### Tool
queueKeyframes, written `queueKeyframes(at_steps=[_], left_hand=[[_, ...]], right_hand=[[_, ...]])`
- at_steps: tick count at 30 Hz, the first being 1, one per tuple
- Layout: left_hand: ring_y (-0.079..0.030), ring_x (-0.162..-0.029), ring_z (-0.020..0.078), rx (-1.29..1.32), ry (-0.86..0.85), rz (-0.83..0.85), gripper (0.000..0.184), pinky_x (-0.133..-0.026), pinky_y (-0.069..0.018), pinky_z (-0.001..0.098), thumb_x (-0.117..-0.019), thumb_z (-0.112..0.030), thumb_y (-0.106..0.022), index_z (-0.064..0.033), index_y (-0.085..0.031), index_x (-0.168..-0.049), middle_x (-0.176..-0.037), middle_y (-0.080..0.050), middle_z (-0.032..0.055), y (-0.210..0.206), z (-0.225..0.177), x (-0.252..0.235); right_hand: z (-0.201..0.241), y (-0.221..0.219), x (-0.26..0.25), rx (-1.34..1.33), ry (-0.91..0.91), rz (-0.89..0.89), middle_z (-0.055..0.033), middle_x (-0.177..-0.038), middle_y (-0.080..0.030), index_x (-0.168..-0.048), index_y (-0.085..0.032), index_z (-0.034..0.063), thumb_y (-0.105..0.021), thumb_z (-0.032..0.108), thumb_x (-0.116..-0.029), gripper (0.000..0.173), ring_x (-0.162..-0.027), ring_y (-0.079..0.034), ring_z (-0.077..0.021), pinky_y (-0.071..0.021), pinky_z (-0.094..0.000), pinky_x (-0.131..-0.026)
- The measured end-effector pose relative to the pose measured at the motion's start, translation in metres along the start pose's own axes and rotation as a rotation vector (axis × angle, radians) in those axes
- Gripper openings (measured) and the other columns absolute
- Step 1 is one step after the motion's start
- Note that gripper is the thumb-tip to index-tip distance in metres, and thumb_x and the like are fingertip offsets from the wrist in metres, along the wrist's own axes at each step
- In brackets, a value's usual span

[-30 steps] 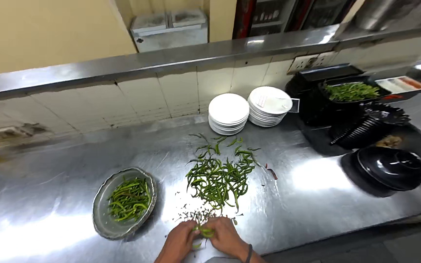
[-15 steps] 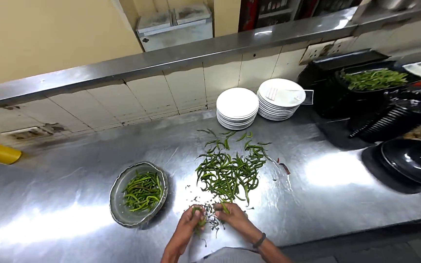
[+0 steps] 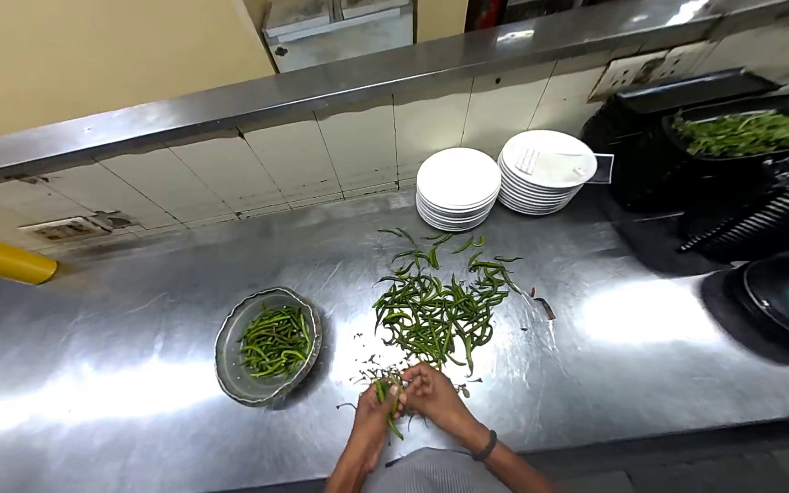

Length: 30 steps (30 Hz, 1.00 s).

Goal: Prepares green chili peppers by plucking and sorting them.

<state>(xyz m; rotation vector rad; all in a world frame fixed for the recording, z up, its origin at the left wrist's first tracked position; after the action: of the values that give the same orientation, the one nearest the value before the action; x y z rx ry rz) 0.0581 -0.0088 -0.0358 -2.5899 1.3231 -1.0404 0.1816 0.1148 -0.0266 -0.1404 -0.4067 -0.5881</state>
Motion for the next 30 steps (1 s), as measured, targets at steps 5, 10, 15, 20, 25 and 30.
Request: queueKeyframes(at_steps=[5,10,15,20,25,30], left_hand=[[-0.061,-0.063,0.0118,-0.030,-0.006,-0.114,0.018,-0.058,-0.0529,0.0235,-0.1052,-0.011,-0.056,0.0059,-0.061,-0.110,-0.082,-0.066,0.0103,-0.002,0.002,-0.002],[-0.058,-0.066,0.0111,-0.435,0.011,0.064,0.025,-0.057,-0.0501,0.0259,-0.1057,-0.019,-0.054,-0.0033,-0.064,-0.123,-0.092,-0.065,0.0060,0.009,-0.004,-0.003],[-0.055,-0.064,0.0098,-0.580,-0.016,0.208,0.024,-0.056,-0.0464,0.0277,-0.1039,-0.023,-0.052,-0.0068,-0.068,-0.112,-0.084,-0.063,0.0015,0.013,-0.004,-0.009],[-0.069,-0.097,0.0140,-0.928,-0.300,0.261,0.035,-0.091,-0.0577,0.0381,-0.1017,-0.039,-0.061,-0.0104,-0.068,-0.120,-0.107,-0.071,0.0046,0.020,0.001,-0.006],[-0.063,-0.111,0.0227,-1.269,-0.359,0.234,0.028,-0.098,-0.0524,0.0431,-0.1043,-0.036,-0.053,-0.0159,-0.072,-0.113,-0.111,-0.069,0.0050,0.030,-0.002,-0.005],[-0.062,-0.109,0.0234,-1.094,-0.397,0.273,0.023,-0.101,-0.0490,0.0431,-0.1038,-0.024,-0.054,-0.0109,-0.071,-0.111,-0.111,-0.069,0.0067,0.044,0.003,-0.007]], right_hand=[[-0.004,0.001,-0.001,0.174,0.038,0.063,-0.0045,-0.099,-0.072,-0.114,-0.069,0.0070,-0.069,0.025,-0.0956,0.026,-0.085,-0.070,-0.0136,-0.0587,-0.0334,-0.081],[-0.001,0.004,-0.001,0.388,0.115,-0.145,-0.0110,-0.126,-0.060,-0.131,-0.067,0.0155,-0.059,0.022,-0.0998,0.033,-0.094,-0.067,-0.0175,-0.0588,-0.0354,-0.082],[-0.001,0.005,-0.004,0.430,0.144,-0.065,-0.0063,-0.110,-0.070,-0.108,-0.077,0.0132,-0.065,0.022,-0.0978,0.019,-0.098,-0.067,-0.0169,-0.0548,-0.0373,-0.091],[0.007,0.010,0.001,0.574,0.057,-0.037,-0.0101,-0.095,-0.072,-0.102,-0.073,0.0061,-0.066,0.025,-0.0965,0.021,-0.089,-0.069,-0.0238,-0.0554,-0.0457,-0.086],[0.000,0.004,0.001,0.681,0.055,0.146,-0.0138,-0.106,-0.071,-0.104,-0.073,0.0050,-0.060,0.020,-0.1000,0.021,-0.102,-0.067,-0.0291,-0.0514,-0.0482,-0.094],[-0.004,0.007,0.001,0.237,0.028,0.311,-0.0053,-0.084,-0.067,-0.098,-0.073,0.0026,-0.065,0.020,-0.0983,0.019,-0.074,-0.062,-0.0139,-0.0525,-0.0337,-0.073]])
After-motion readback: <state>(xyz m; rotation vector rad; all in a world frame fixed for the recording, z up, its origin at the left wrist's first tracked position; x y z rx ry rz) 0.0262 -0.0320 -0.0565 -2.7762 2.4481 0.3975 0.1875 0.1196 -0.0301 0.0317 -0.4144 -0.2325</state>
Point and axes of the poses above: each hand's wrist, its own x-axis away from the middle knuckle, its own y-axis out of the back of the hand, z = x × y, the point moved 1 cm from there along -x, towards the middle knuckle
